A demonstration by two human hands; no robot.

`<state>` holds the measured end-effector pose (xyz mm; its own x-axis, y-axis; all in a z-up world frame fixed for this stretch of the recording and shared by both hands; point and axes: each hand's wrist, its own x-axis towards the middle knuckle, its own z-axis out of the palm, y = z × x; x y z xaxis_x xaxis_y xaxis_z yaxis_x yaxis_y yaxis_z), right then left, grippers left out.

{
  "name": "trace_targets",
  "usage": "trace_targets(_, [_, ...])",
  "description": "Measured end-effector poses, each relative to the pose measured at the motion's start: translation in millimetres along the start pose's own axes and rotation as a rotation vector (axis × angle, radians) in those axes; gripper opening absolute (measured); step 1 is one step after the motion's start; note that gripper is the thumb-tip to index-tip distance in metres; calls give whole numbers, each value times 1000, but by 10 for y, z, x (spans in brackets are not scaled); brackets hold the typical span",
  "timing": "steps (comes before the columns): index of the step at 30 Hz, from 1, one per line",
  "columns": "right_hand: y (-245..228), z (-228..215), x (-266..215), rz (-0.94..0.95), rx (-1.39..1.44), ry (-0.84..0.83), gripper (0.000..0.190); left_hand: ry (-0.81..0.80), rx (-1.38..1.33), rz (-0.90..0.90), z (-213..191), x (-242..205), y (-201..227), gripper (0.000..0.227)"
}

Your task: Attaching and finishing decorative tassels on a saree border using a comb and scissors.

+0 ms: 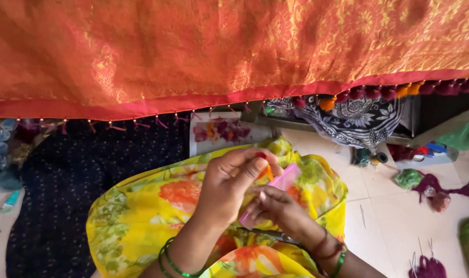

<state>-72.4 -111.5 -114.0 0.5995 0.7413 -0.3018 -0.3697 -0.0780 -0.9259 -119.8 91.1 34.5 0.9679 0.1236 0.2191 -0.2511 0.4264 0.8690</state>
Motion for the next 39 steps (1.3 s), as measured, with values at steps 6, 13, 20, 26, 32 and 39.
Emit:
trace_targets(6, [-278,312,313,-10,687,-107,52,-149,-77,-123,-41,-24,143,18])
trace_targets(13, [-648,-98,661,-252,681,149,42,-22,-86,-72,-460,139,54,18])
trace_targets(20, [-667,-677,1299,-488,47,592,24,225,1059,-129,-1662,680,-1193,41])
trace_targets(26, [-501,-1237,1472,-759,-1038,833,13,417,1101,-142,-2384,308,-1943,35])
trace_targets(32, [-718,-762,1075,-886,-1269,860,50,319,859,-237,-1924,255,-1137,32])
trace_targets(39, [-1481,400,432,-889,-1138,405,19,-64,1010,671,-711,383,-537,66])
